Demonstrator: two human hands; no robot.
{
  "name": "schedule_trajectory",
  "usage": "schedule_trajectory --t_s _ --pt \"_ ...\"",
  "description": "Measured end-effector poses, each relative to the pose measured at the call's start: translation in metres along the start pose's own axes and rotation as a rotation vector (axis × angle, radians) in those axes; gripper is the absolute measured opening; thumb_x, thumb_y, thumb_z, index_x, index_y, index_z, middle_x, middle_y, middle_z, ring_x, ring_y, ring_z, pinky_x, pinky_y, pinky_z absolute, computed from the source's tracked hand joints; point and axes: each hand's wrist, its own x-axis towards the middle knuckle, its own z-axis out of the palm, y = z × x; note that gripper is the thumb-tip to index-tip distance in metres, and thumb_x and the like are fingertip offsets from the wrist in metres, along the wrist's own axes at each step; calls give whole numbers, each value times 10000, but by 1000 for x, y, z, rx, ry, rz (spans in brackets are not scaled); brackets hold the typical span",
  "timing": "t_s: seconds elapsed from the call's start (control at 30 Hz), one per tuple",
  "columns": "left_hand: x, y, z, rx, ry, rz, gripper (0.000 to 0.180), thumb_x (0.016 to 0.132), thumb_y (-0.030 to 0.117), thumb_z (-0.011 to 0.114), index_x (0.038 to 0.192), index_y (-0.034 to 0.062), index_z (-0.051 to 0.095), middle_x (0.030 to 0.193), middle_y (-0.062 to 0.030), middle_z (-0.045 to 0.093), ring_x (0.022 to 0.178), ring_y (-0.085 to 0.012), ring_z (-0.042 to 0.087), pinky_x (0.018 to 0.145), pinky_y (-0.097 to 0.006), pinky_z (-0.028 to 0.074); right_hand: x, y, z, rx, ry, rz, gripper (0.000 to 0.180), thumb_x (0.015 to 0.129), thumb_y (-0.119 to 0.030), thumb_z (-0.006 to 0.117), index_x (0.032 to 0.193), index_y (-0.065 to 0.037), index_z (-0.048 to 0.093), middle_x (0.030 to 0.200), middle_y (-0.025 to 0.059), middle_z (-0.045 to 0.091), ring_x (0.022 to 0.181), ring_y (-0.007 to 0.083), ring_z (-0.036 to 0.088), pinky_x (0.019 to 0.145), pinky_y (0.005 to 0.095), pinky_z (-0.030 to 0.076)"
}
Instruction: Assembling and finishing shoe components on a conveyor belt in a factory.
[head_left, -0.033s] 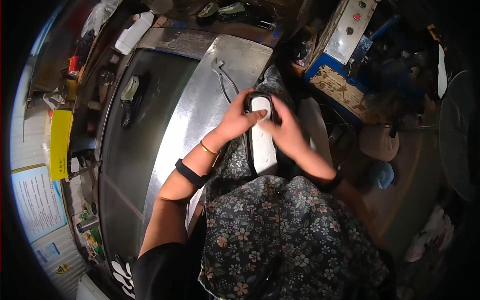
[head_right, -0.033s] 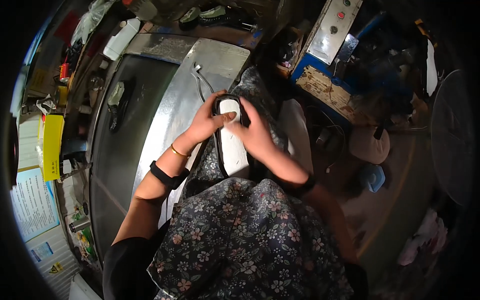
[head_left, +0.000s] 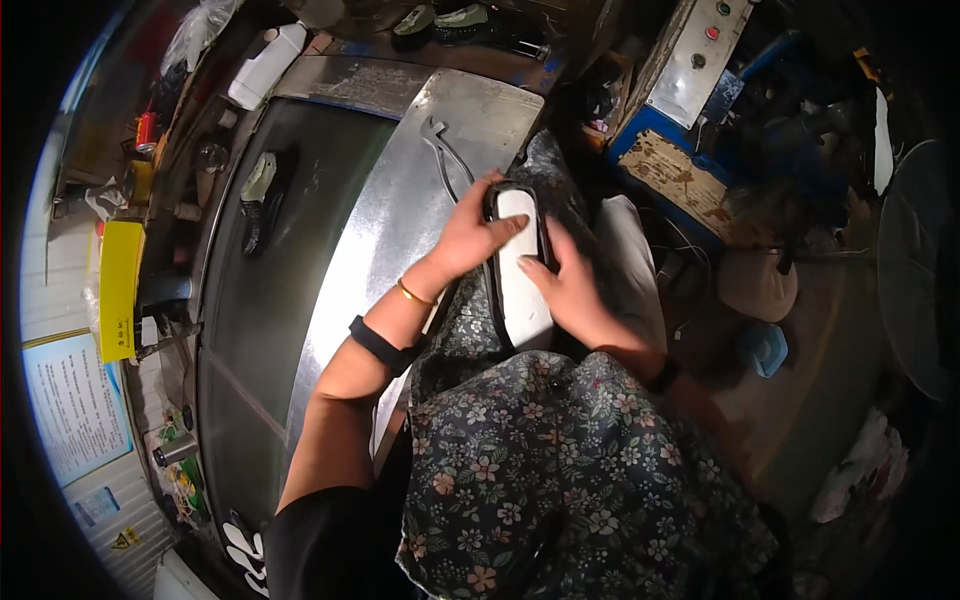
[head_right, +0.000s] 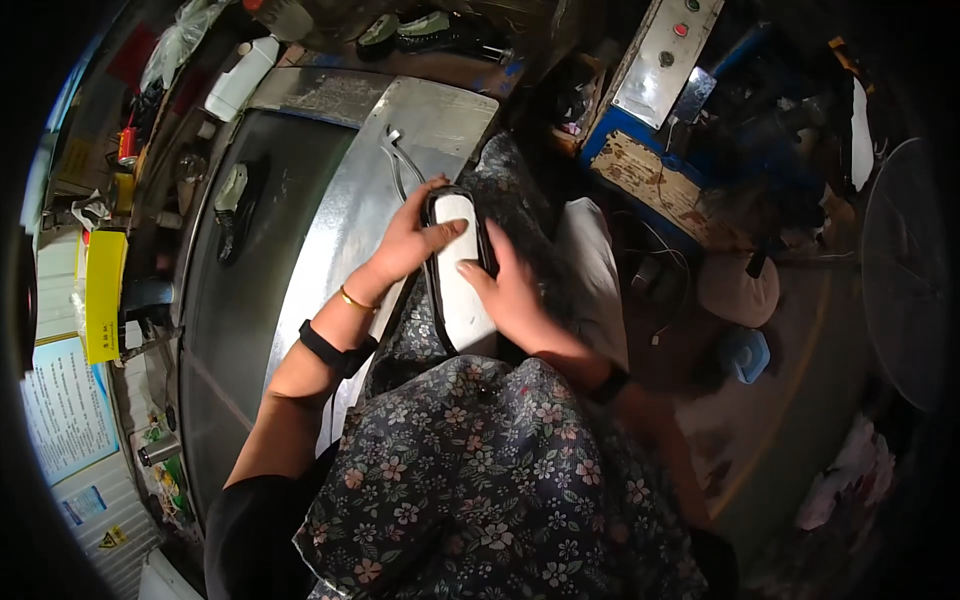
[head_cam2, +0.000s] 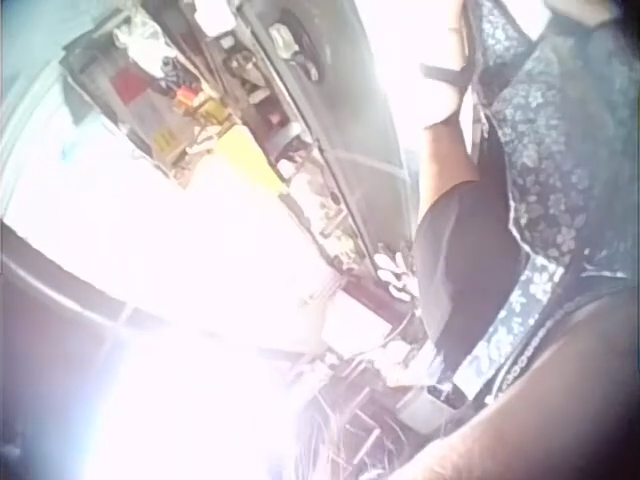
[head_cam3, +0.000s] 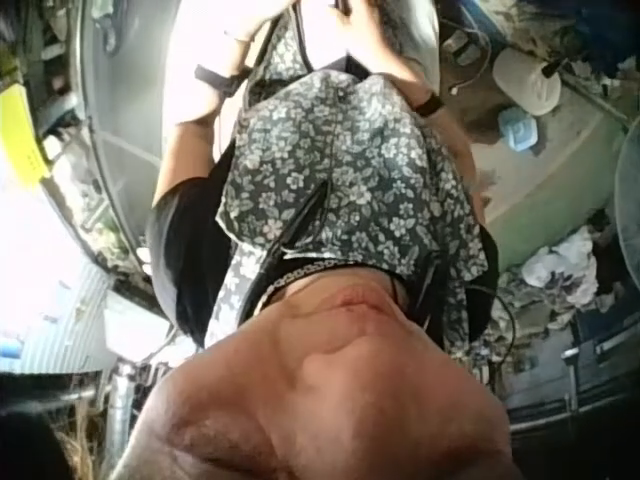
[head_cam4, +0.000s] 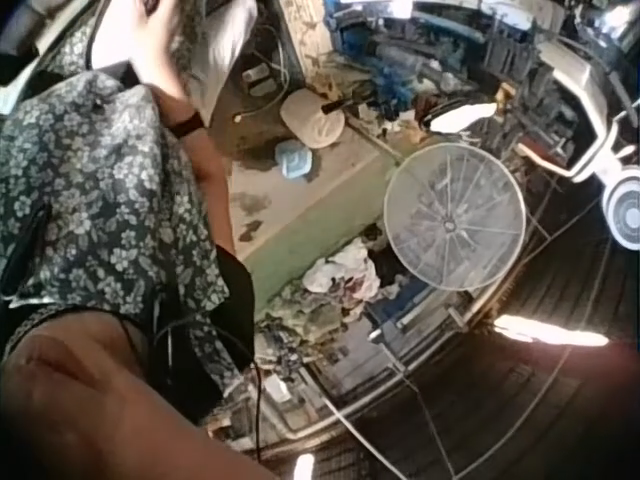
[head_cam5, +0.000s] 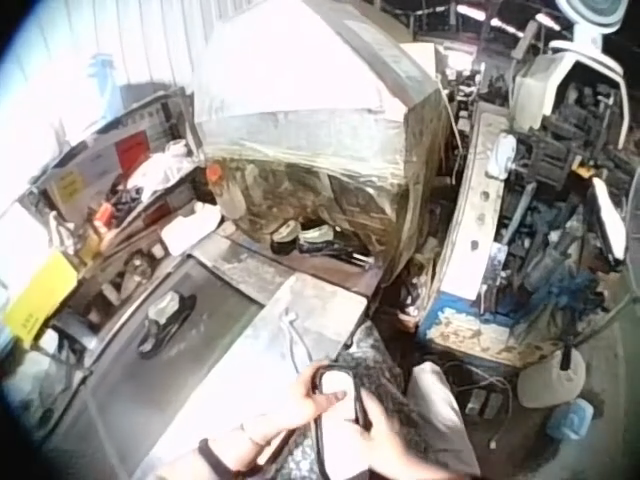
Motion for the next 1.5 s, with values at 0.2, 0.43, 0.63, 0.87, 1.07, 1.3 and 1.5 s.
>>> schedule_trajectory --t_s 0.2,0.43,0.63,0.87,1.07,1.3,1.5 --pt "13 7 -16 -591 -105 -241 562 830 18 699 1339 -3 461 1106 -92 636 997 -183 624 889 -311 509 32 7 -43 449 -175 266 243 985 -117 568 1149 48 638 976 24 684 866 58 573 778 242 484" --pt "-24 11 17 -609 8 -341 537 851 17 701 1328 51 458 1104 -62 624 1016 -162 591 902 -291 482 13 0 -20 238 -217 930 677 1027 -545 327 1024 31 682 1059 122 702 960 262 651 856 351 497" --pt "-17 -4 17 -574 -33 -287 537 859 29 687 1344 41 459 1123 -60 605 1004 -160 580 892 -287 476 26 -21 -8 -1051 -319 -205 397 987 -264 471 767 7 661 694 208 655 716 314 693 587 392 554" --pt "0 -14 10 -270 -150 -320 567 886 95 711 1364 15 415 1105 -70 620 1013 -142 571 904 -292 474 -13 16 -24 -685 -360 62 357 1001 -272 462 1173 22 569 1030 242 651 894 344 671 758 372 538" --pt "-18 -7 32 -886 292 -480 534 1009 357 436 1333 -62 497 1295 -171 591 1222 -256 543 1077 -362 378 1 -6 -26 7 -324 495 665 1035 -382 362 1515 26 148 1315 346 508 1249 427 510 1023 400 411" --pt "-29 30 1 1142 173 -289 394 994 301 423 874 4 651 761 -171 705 674 -405 682 628 -469 547 12 -32 26 -346 -321 360 704 1023 -349 394 1494 84 101 1371 377 423 1201 497 511 1008 464 432" --pt "-85 15 20 739 266 -350 454 986 325 481 1158 -91 542 810 -275 670 736 -446 658 656 -501 534 -16 -13 27 -263 -273 272 702 1010 -385 427 1544 -77 92 1466 297 359 1228 482 490 997 478 442"
